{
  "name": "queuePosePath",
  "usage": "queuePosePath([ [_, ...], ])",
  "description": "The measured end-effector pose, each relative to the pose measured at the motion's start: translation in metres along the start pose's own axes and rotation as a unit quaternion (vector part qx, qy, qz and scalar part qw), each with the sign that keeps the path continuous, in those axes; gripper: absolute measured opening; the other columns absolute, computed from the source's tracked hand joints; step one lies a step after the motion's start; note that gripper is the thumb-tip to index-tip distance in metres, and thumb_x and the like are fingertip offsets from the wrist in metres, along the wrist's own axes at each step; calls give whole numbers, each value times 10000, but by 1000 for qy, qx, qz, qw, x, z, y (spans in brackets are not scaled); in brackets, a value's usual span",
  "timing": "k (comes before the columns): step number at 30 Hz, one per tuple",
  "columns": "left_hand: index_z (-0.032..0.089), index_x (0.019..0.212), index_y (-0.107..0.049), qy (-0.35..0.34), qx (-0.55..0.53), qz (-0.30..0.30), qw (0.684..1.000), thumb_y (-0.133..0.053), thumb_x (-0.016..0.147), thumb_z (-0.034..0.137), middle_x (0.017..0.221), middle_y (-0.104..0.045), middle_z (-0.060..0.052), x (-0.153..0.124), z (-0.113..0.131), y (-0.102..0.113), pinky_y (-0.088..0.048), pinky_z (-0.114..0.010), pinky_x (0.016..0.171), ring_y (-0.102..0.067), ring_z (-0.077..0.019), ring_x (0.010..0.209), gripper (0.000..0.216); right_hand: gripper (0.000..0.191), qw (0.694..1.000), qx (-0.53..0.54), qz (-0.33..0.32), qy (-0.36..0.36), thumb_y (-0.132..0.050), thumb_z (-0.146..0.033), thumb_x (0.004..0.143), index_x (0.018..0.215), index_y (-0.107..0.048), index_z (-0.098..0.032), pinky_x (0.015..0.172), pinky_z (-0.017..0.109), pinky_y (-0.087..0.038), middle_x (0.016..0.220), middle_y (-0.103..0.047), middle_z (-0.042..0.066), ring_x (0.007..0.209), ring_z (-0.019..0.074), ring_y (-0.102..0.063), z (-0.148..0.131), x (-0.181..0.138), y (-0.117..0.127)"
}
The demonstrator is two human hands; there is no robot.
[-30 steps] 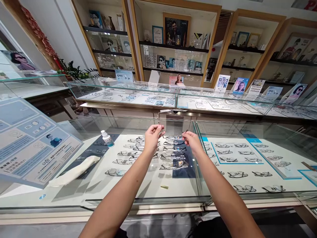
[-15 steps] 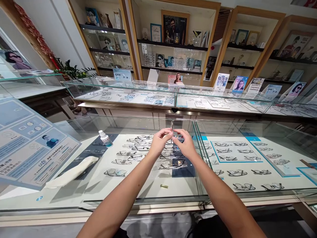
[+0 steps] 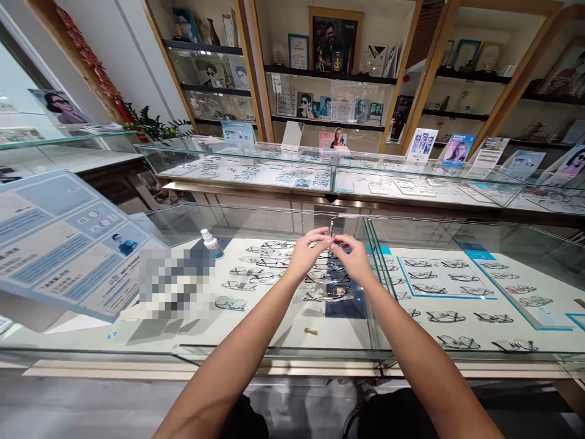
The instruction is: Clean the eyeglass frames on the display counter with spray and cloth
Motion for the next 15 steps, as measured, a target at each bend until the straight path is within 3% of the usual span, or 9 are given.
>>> queuePosePath([
  [4, 254, 958, -850, -35, 112, -10, 993, -774, 865, 452, 1421, -652, -137, -8, 19, 4, -470, -531, 1119, -613, -356, 1320, 231, 242, 1000, 5, 11, -11, -701, -417, 905, 1040, -801, -243, 902, 409, -516, 1111, -806, 82, 1045, 270, -705, 8, 0, 4],
  [7, 261, 1062, -823, -75, 183, 25, 980, -748, 891, 407, 1381, -672, -122, -17, 40, 27, -461, -503, 1108, -608, -338, 1306, 237, 249, 1000, 12, 15, -23, -702, -424, 896, 1008, -801, -224, 896, 413, -518, 1109, -808, 97, 1017, 270, -705, 13, 0, 8],
  [9, 251, 1064, -792, -106, 212, 85, 968, -712, 914, 380, 1308, -688, -112, -24, 53, 59, -473, -469, 1071, -616, -316, 1261, 213, 251, 999, 13, 23, -25, -699, -439, 893, 955, -797, -217, 894, 415, -516, 1087, -808, 101, 1001, 270, -699, 15, 0, 10],
  [12, 226, 1111, -709, -129, 255, 226, 931, -685, 910, 308, 1255, -632, -113, -34, 63, 125, -477, -435, 1036, -623, -275, 1143, 219, 269, 999, 12, 32, -27, -691, -458, 892, 916, -793, -210, 886, 414, -505, 1062, -806, 104, 989, 269, -691, 17, 1, 13],
  [15, 199, 1280, -557, -102, 299, 391, 865, -739, 822, 210, 1342, -497, -158, -47, 58, 195, -443, -448, 1080, -567, -278, 1172, 492, 277, 999, 10, 34, -30, -687, -464, 894, 915, -790, -207, 874, 409, -493, 1053, -804, 105, 974, 266, -689, 19, 1, 13],
])
Point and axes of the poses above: each hand's wrist, its own x-axis towards the middle knuckle, its own y-axis out of the back of the hand, z = x × y, the point moved 7 cm from there along x, towards the middle knuckle
